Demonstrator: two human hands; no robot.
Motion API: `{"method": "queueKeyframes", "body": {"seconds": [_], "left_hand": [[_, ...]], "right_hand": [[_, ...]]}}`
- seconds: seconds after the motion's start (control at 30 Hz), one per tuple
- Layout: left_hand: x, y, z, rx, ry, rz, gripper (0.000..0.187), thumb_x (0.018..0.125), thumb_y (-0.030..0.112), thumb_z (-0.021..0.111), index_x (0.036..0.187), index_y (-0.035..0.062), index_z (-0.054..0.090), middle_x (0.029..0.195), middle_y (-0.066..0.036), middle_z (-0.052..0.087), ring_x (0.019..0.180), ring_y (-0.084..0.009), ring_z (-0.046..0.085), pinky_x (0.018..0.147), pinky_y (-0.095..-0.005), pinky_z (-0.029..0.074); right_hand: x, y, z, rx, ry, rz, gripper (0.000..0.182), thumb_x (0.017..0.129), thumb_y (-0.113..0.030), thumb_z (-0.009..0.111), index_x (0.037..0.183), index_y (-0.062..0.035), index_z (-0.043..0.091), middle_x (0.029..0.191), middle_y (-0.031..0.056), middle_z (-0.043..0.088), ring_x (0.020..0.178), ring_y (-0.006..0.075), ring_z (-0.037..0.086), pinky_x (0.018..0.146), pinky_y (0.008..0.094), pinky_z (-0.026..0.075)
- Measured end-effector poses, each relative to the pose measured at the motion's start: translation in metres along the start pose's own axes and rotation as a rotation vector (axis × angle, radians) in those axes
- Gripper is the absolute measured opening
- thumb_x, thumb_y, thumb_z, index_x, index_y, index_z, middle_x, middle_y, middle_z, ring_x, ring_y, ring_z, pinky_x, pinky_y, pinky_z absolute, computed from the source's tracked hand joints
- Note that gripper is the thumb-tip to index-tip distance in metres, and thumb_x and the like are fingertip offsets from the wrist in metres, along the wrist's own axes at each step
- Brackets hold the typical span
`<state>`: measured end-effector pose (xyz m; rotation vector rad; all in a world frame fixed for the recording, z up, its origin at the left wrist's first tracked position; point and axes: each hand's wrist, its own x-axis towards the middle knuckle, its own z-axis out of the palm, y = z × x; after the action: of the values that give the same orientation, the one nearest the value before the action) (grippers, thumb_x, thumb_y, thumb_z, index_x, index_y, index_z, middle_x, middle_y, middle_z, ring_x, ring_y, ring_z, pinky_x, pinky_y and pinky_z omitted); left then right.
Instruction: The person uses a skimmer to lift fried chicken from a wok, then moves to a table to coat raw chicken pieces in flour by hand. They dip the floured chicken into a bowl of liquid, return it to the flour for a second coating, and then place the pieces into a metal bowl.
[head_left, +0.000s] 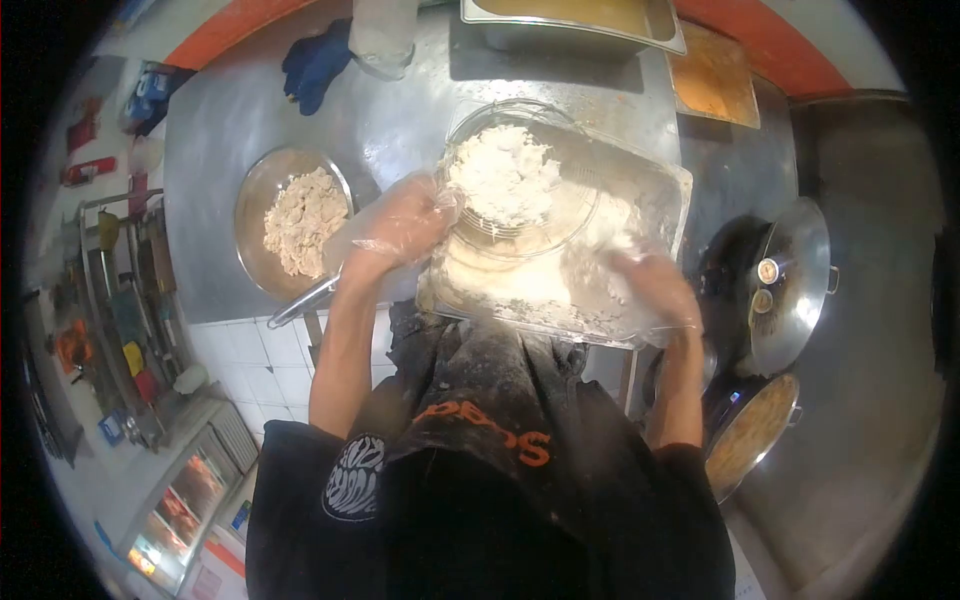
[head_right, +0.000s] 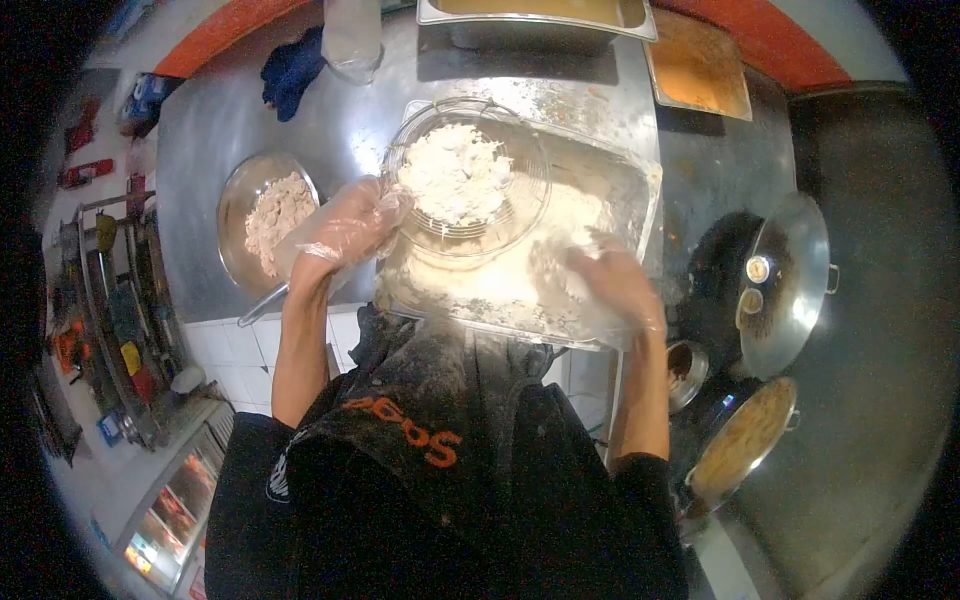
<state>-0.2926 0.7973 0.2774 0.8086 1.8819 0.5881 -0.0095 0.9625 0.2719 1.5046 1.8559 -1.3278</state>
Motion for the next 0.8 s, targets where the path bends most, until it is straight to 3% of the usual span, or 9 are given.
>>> {"method": "queueKeyframes", "body": {"seconds": [0.1,0.23,0.37,0.57,0.7,0.77,0.8], "left_hand": [[0.005,-0.018,0.007,0.034,0.025,0.065,0.034,0.095,0.026,0.059,0.092,-0.0064,0.067,0.071,-0.019,0.064,0.065,-0.0278,0.062,0.069,-0.0430,0.050],[0.007,-0.024,0.011,0.097,0.056,0.107,0.036,0.094,0.027,0.059,0.094,-0.0080,0.067,0.077,-0.027,0.066,0.073,-0.0372,0.067,0.074,-0.0462,0.051],[0.003,-0.017,0.009,0.151,0.028,0.018,0.036,0.093,0.027,0.059,0.093,-0.0082,0.067,0.078,-0.029,0.066,0.076,-0.0397,0.067,0.076,-0.0469,0.051],[-0.019,-0.007,0.003,-0.030,0.071,0.072,0.040,0.095,0.032,0.059,0.086,-0.0067,0.065,0.068,-0.017,0.061,0.063,-0.0251,0.059,0.065,-0.0420,0.047],[-0.023,-0.001,-0.003,0.021,0.075,-0.054,0.042,0.096,0.036,0.058,0.084,-0.0040,0.064,0.066,-0.011,0.058,0.061,-0.0180,0.052,0.061,-0.0388,0.044],[-0.015,-0.017,-0.002,-0.010,0.118,-0.038,0.044,0.097,0.038,0.057,0.084,-0.0033,0.064,0.066,-0.011,0.057,0.061,-0.0179,0.052,0.060,-0.0389,0.044],[-0.014,-0.018,-0.003,-0.029,0.105,-0.006,0.044,0.097,0.040,0.060,0.085,-0.0014,0.066,0.064,-0.006,0.055,0.058,-0.0142,0.049,0.057,-0.0353,0.040]], "right_hand": [[-0.008,0.007,-0.018,0.029,0.176,-0.010,0.075,0.093,-0.043,0.066,0.148,0.0042,0.047,0.145,0.0295,0.054,0.133,0.0382,0.056,0.114,0.0424,0.040],[0.005,0.012,-0.026,0.103,0.363,-0.253,0.072,0.095,-0.040,0.065,0.148,0.0051,0.047,0.145,0.0304,0.054,0.133,0.0381,0.056,0.112,0.0417,0.042],[0.001,-0.007,-0.034,0.111,0.377,-0.312,0.068,0.096,-0.036,0.066,0.149,0.0027,0.047,0.144,0.0295,0.055,0.133,0.0379,0.056,0.113,0.0401,0.042],[-0.001,-0.027,-0.034,-0.295,0.164,-0.361,0.066,0.096,-0.036,0.064,0.148,0.0009,0.047,0.140,0.0272,0.059,0.130,0.0384,0.058,0.112,0.0418,0.043],[0.079,0.005,0.006,-0.519,0.068,-0.359,0.069,0.097,-0.044,0.062,0.150,-0.0027,0.046,0.139,0.0261,0.059,0.127,0.0389,0.059,0.113,0.0431,0.043],[0.061,-0.019,0.039,-0.449,-0.083,-0.056,0.071,0.101,-0.050,0.053,0.148,0.0021,0.045,0.141,0.0266,0.056,0.129,0.0406,0.056,0.115,0.0447,0.041],[0.068,0.005,0.072,-0.621,-0.059,-0.204,0.071,0.102,-0.051,0.048,0.145,0.0059,0.046,0.143,0.0280,0.054,0.131,0.0418,0.054,0.115,0.0453,0.041]]}}
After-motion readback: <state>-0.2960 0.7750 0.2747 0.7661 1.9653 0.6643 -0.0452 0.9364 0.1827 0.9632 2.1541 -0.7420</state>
